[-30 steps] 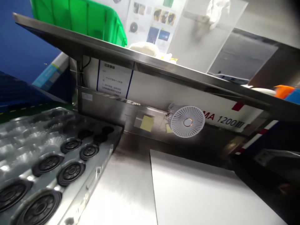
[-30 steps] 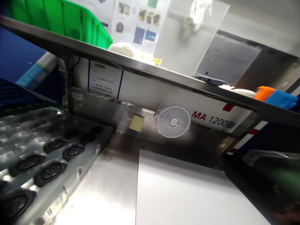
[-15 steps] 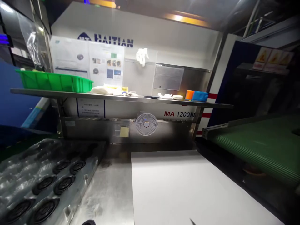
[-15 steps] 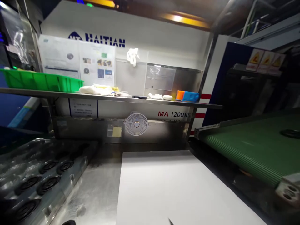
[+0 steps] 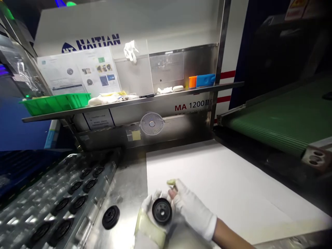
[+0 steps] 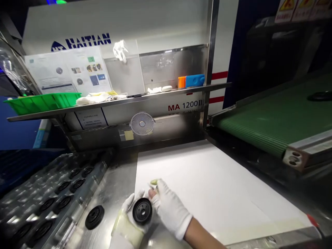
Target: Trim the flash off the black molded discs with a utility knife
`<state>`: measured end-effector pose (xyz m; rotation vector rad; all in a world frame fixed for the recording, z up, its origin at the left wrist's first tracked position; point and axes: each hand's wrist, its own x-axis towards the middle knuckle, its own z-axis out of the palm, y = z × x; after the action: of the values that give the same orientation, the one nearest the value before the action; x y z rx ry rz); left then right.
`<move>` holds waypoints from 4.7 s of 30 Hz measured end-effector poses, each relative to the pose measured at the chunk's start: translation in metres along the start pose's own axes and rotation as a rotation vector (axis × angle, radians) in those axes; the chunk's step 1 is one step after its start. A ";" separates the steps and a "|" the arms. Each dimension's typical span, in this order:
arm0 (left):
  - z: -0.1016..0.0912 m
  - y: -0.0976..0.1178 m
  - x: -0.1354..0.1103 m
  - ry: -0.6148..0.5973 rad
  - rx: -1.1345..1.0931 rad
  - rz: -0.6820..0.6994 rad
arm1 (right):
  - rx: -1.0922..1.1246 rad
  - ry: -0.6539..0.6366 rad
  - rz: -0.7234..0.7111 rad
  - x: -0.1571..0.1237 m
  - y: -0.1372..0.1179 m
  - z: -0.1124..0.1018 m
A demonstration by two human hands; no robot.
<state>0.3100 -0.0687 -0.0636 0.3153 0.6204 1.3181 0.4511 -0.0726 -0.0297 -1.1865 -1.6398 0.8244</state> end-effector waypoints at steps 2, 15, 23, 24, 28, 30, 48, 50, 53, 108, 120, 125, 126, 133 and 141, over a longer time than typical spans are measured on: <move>-0.003 0.001 0.003 -0.007 -0.059 -0.039 | 0.028 0.126 0.045 -0.008 0.014 -0.009; -0.002 0.002 0.007 -0.180 -0.411 -0.058 | -0.160 -0.055 0.083 -0.034 0.013 -0.003; 0.017 0.001 0.001 -0.072 -0.215 -0.070 | -0.409 -0.102 0.082 -0.037 0.011 0.004; 0.020 0.000 0.000 -0.062 -0.188 -0.050 | -0.443 -0.101 0.083 -0.037 0.011 0.005; 0.026 -0.005 -0.001 -0.005 -0.136 0.014 | -0.524 -0.086 0.088 -0.036 0.007 0.007; 0.028 -0.005 -0.001 0.012 -0.166 -0.015 | -0.552 -0.079 0.090 -0.035 0.006 0.008; 0.026 -0.005 0.004 0.093 -0.255 -0.004 | -0.545 -0.054 0.141 -0.048 0.008 0.030; 0.027 -0.006 0.005 0.105 -0.268 -0.001 | -0.546 -0.053 0.135 -0.049 0.007 0.034; 0.026 -0.005 0.005 0.103 -0.254 0.014 | -0.526 -0.049 0.133 -0.050 0.007 0.036; 0.024 -0.006 0.011 0.139 -0.221 0.023 | -0.596 -0.001 0.127 -0.051 0.007 0.046; 0.009 -0.001 0.003 0.048 -0.141 -0.001 | -0.616 0.019 0.116 -0.051 0.013 0.040; 0.017 -0.006 0.008 0.178 -0.206 0.037 | -0.626 -0.022 0.155 -0.053 0.006 0.045; 0.018 -0.007 0.008 0.181 -0.205 0.063 | -0.618 -0.035 0.155 -0.054 0.004 0.046; 0.011 0.002 -0.003 -0.002 -0.039 -0.033 | -0.606 -0.041 0.127 -0.053 0.002 0.043; 0.006 -0.003 0.009 0.037 -0.153 -0.027 | -0.663 -0.017 0.158 -0.054 0.006 0.043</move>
<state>0.3164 -0.0602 -0.0627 0.1573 0.5493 1.3394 0.4192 -0.1220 -0.0658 -1.7818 -1.9195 0.3793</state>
